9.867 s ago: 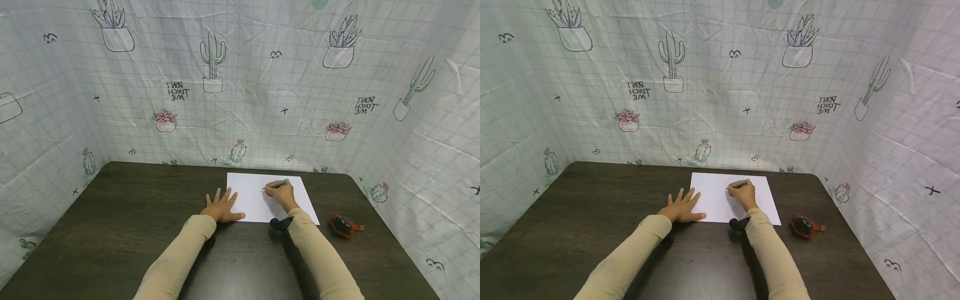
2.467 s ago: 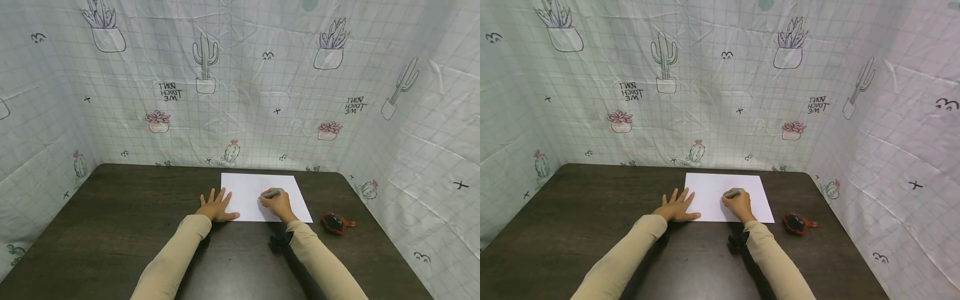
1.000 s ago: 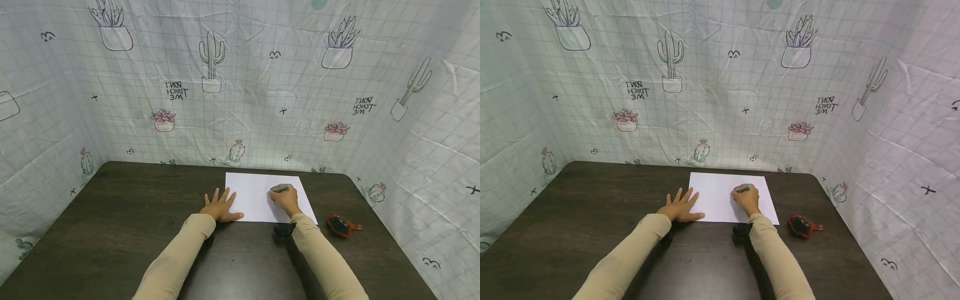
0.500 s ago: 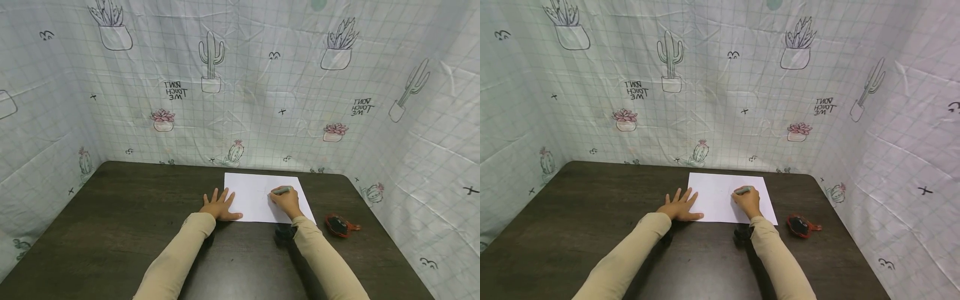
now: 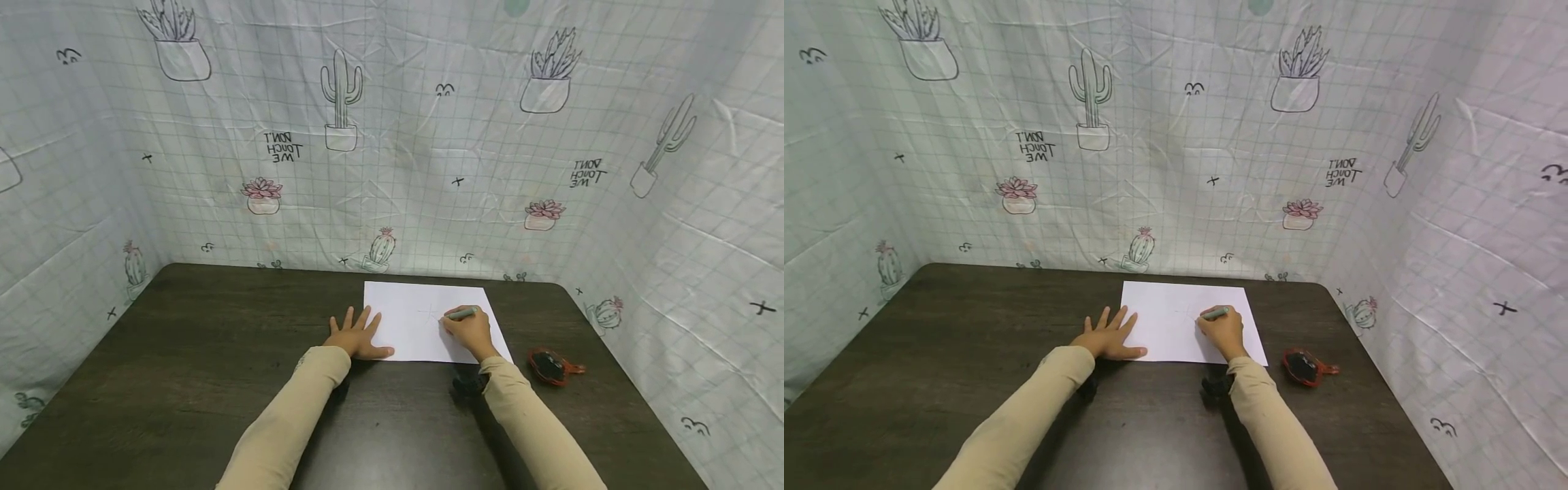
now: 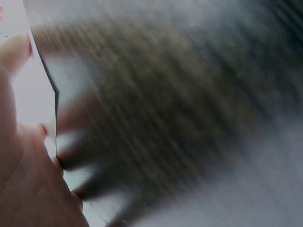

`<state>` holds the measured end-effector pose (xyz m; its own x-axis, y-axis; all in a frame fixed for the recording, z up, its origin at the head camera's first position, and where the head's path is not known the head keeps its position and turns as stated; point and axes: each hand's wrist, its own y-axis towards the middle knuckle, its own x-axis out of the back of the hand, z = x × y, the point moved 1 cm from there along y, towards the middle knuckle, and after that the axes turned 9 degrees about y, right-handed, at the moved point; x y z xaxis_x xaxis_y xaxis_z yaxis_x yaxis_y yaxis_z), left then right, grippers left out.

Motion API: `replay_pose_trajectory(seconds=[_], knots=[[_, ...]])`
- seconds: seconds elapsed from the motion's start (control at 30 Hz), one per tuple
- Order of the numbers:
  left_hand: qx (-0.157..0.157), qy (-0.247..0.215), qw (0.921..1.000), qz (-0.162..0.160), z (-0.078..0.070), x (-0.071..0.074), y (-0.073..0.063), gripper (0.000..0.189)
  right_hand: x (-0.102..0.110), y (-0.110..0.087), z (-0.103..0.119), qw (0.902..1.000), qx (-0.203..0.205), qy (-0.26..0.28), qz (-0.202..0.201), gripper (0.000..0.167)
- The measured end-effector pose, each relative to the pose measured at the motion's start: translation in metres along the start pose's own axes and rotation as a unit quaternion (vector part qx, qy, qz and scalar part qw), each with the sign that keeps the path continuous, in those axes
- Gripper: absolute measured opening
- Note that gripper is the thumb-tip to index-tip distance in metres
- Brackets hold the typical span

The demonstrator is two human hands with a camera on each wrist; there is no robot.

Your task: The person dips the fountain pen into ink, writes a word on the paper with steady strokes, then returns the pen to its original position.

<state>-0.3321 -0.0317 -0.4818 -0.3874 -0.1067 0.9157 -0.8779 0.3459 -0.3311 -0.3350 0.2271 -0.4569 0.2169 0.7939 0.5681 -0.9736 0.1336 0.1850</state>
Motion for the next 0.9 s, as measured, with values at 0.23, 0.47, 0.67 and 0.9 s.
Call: replay_pose_trajectory(seconds=[0.23,0.47,0.67,0.9], knots=[[-0.004,-0.004,1.0000,0.000,0.000,0.003,-0.005,0.097,0.003,-0.003,-0.001,0.9999,-0.008,-0.010,0.001,0.011],[-0.001,-0.004,1.0000,-0.006,0.000,-0.001,-0.004,0.094,0.006,-0.006,-0.002,0.9999,-0.006,-0.009,0.002,0.010],[-0.004,-0.011,0.9999,-0.008,-0.004,0.005,-0.010,0.093,0.009,-0.006,-0.004,1.0000,0.000,-0.003,0.004,0.010],[-0.009,-0.015,0.9998,-0.013,-0.003,0.005,-0.010,0.097,0.012,-0.007,-0.006,0.9999,-0.001,-0.009,0.007,0.010]])
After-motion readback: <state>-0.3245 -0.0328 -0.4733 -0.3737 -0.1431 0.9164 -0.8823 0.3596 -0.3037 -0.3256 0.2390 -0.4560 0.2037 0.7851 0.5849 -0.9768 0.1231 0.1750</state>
